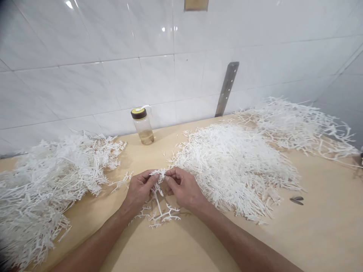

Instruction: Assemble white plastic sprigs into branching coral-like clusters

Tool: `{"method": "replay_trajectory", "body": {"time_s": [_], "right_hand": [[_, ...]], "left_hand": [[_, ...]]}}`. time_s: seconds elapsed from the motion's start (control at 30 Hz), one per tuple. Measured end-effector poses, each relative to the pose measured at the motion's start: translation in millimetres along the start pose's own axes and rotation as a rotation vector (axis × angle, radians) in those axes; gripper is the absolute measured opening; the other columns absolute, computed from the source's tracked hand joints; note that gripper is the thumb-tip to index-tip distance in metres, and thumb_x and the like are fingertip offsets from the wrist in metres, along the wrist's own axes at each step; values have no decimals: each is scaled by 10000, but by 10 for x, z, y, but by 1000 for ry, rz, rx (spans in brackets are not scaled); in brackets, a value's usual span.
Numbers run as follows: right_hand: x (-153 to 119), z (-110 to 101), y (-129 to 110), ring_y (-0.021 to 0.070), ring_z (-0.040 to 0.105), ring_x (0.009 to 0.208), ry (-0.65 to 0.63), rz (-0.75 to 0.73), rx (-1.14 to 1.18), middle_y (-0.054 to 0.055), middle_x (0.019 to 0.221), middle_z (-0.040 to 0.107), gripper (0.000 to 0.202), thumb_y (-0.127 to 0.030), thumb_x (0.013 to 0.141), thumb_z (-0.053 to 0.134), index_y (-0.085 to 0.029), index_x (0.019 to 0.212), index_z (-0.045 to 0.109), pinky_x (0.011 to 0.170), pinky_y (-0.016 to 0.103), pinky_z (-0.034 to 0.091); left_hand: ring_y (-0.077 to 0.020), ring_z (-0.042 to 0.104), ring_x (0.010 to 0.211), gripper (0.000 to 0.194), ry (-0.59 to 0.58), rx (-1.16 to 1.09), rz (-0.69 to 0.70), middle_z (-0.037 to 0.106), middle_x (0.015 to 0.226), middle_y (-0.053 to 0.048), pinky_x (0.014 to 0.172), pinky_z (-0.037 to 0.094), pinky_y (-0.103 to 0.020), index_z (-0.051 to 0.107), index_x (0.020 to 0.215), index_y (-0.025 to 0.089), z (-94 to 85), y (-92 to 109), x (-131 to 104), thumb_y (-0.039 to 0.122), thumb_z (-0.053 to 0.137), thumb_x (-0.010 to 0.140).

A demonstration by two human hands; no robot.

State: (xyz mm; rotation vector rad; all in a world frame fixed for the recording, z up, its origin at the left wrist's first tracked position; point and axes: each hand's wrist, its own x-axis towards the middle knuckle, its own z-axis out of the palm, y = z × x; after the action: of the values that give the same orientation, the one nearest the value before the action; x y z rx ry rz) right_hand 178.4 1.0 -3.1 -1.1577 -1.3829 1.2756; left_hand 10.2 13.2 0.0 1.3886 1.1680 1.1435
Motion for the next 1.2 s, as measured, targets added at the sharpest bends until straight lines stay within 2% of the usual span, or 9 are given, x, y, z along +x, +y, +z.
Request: {"method": "replay_trajectory", "body": {"time_s": [0.17,0.33,0.6,0.87,1.07,1.2], "right_hand": [[7,-68,-42,112,583,488,-5,15,44,-20,620,588,354,-516,921,553,-179,836,618,496,249,488],[3,-100,-65,97,575,442,-28,89,19,-30,632,598,328,-504,872,629,-179,911,646,418,209,432],[-19,-67,-80,96,584,451,-37,111,-4,-32,630,596,336,-508,885,605,-175,856,630,434,207,449],[-13,-28,96,104,571,422,22,34,-24,-40,606,585,345,-521,921,548,-184,852,575,444,235,469],[-35,7,85,108,588,431,37,20,-18,-37,616,596,314,-491,941,518,-189,854,534,447,228,454],[-43,-22,70,102,545,391,33,23,-28,-55,583,549,298,-485,927,525,-193,868,536,401,224,430]], "left_hand": [[-174,608,753,203,-44,107,99,716,819,-46,699,462,-266,795,926,189,-2,-75,5,310,657,841],[-156,573,694,226,-7,143,123,691,781,-40,635,434,-253,787,975,187,12,-124,-13,308,655,837],[-140,549,637,192,19,223,153,650,706,-24,600,424,-246,784,894,182,20,-47,-51,275,623,846],[-138,574,655,218,-65,275,167,670,756,-28,606,435,-243,783,927,206,-3,-51,-46,157,610,804],[-151,596,734,206,-120,261,154,663,810,-33,669,444,-255,768,945,200,-50,-59,4,196,585,851],[-153,585,728,170,-130,276,160,636,784,-30,664,438,-255,743,879,179,-62,-77,18,227,581,862]]}}
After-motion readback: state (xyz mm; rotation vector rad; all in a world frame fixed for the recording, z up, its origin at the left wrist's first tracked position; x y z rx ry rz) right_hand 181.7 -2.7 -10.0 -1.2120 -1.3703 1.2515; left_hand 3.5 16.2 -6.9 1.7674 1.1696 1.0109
